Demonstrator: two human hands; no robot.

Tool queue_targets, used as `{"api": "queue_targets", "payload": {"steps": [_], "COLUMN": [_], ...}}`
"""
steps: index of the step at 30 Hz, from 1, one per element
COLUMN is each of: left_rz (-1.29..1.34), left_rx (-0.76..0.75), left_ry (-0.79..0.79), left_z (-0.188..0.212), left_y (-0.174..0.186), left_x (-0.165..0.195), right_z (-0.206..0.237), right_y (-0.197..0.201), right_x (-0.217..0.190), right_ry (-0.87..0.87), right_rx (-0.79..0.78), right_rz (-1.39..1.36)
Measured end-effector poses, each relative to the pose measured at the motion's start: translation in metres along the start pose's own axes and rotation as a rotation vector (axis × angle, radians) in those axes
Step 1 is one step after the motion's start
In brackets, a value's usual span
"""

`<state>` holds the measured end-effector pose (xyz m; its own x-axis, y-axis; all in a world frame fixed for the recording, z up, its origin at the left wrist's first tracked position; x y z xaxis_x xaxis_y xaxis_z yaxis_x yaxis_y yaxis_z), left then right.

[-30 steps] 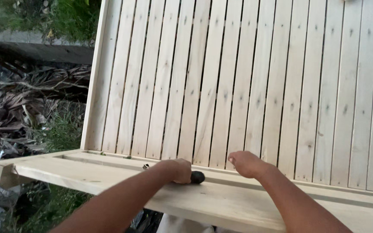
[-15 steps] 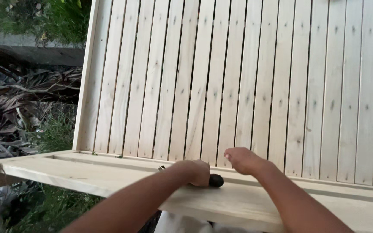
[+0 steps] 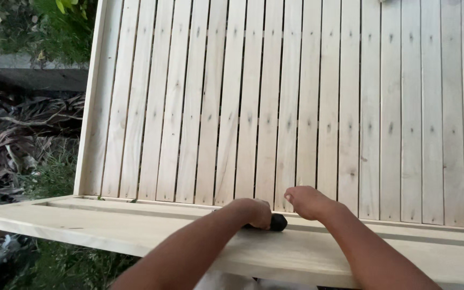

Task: The person sands the slatted wooden surface of a large panel outdoors. They hold a sanding block wrapped in dark abrasive paper and rub it back and forth along the wooden slats, working across different sections of the panel and along its edge rail.

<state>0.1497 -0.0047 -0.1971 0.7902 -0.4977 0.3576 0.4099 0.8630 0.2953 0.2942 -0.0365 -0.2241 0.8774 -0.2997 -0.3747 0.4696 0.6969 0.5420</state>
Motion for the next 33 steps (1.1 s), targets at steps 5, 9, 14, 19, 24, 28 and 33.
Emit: {"api": "queue_targets", "payload": {"steps": [5,9,14,19,24,28,33], "left_rz": [0.044,-0.042,-0.013,-0.039,0.033,0.161,0.247], "left_rx": [-0.074,-0.082,-0.040,-0.052,-0.013,0.005,0.284], "left_ry": [-0.022,-0.045,0.058,-0.009,0.014,0.099,0.027], "left_z": [0.030,0.023,-0.014,0.014,0.022,-0.020,-0.056], "left_y": [-0.003,-0.004,-0.008,-0.007,-0.013,-0.031,-0.014], "left_x": [-0.037,-0.035,-0.001,-0.014,-0.024,-0.022,-0.064], "right_z": [0.015,0.021,0.009,0.000,0.001,0.008,0.008], "right_y": [0.011,0.007,-0.008,-0.010,-0.001,0.011,0.032], "right_x": [0.015,0.034,0.039,0.039,0.031,0.016,0.014], "right_ry": [0.026,-0.120,-0.136,0.006,-0.042,0.003,-0.024], "right_rx": [0.059,-0.044,-0.056,0.001,-0.033,0.012,0.091], "right_rz": [-0.081,-0.018,-0.064,-0.022,-0.025,-0.045,-0.203]}}
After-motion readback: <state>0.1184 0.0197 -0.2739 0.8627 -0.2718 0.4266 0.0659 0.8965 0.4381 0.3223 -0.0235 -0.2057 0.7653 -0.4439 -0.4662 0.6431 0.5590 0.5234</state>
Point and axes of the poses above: each hand's wrist, its own z-axis away from the middle knuckle, its own y-axis out of the back of the hand, x = y × z, the point moved 6 cm from there along -z, towards the middle knuckle, and after that the axes turned 3 degrees about x, right-handed, at the moved point
